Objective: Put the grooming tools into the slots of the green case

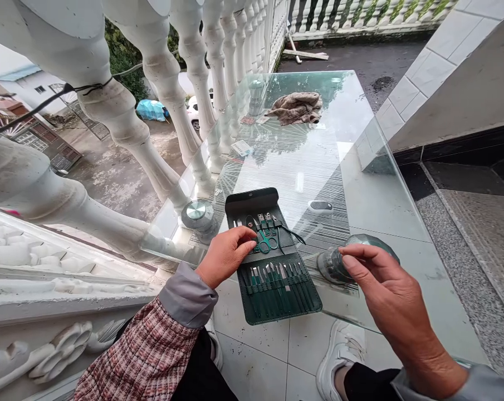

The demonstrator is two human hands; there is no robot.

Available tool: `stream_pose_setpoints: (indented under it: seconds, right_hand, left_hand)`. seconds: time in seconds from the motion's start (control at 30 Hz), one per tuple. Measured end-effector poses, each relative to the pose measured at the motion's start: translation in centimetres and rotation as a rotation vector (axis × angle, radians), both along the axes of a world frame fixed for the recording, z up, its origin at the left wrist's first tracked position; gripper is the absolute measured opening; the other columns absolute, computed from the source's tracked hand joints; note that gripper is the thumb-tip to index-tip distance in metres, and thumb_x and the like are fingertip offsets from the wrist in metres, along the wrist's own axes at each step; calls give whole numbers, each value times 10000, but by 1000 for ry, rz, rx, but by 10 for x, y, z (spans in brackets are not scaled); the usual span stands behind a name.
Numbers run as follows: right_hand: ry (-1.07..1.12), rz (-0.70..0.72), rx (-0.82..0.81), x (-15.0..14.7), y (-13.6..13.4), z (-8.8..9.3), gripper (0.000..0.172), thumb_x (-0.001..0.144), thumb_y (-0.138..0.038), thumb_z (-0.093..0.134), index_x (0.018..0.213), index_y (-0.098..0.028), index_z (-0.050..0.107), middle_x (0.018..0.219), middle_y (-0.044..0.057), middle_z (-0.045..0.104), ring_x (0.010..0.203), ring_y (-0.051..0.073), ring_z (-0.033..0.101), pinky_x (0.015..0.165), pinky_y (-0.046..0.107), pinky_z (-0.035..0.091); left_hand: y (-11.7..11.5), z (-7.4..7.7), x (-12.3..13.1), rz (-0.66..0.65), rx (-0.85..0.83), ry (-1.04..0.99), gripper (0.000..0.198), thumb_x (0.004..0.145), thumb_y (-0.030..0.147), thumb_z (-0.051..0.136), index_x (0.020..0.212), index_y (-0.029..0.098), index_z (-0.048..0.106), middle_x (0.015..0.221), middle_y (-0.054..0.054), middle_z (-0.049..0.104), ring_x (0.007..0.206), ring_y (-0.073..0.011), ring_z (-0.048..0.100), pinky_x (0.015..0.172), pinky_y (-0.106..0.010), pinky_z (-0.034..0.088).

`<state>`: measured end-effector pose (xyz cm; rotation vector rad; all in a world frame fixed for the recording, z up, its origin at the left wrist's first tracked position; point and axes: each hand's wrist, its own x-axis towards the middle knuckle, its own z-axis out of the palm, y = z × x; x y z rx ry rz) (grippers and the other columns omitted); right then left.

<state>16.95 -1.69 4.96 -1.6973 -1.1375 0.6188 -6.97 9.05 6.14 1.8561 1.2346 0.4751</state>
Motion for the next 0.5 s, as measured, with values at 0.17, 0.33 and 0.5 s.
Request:
stream_pose_setpoints:
  seconds: [0.17, 0.33, 0.5]
  right_hand:
    - [53, 12, -93, -2, -3, -1, 277, 784, -472, 563, 877, -218, 621, 839, 38, 659, 801, 192, 619, 735, 335, 500]
    - [4, 69, -95, -8, -1, -3, 275, 775, -473, 565, 846, -217, 635, 820, 35, 664, 779, 192, 616, 702, 325, 497]
    - [-26, 93, -88, -15, 4, 2, 255, 787, -458, 553, 825, -218, 629, 784, 25, 655, 733, 173, 603, 655, 294, 487]
  left_hand:
    - [-1, 1, 1, 3, 9, 17, 159, 826, 250, 516, 948, 210, 610, 849, 7, 660, 681, -126, 591, 645, -234, 489]
    - [-1, 2, 1, 2, 15, 22, 153, 826, 240, 518, 946, 208, 609, 856, 9, 663, 697, -127, 599, 657, -231, 488]
    - [-2, 4, 0, 10, 29, 4, 150, 830, 244, 521, 944, 203, 609, 871, 5, 663, 706, -129, 602, 662, -233, 483]
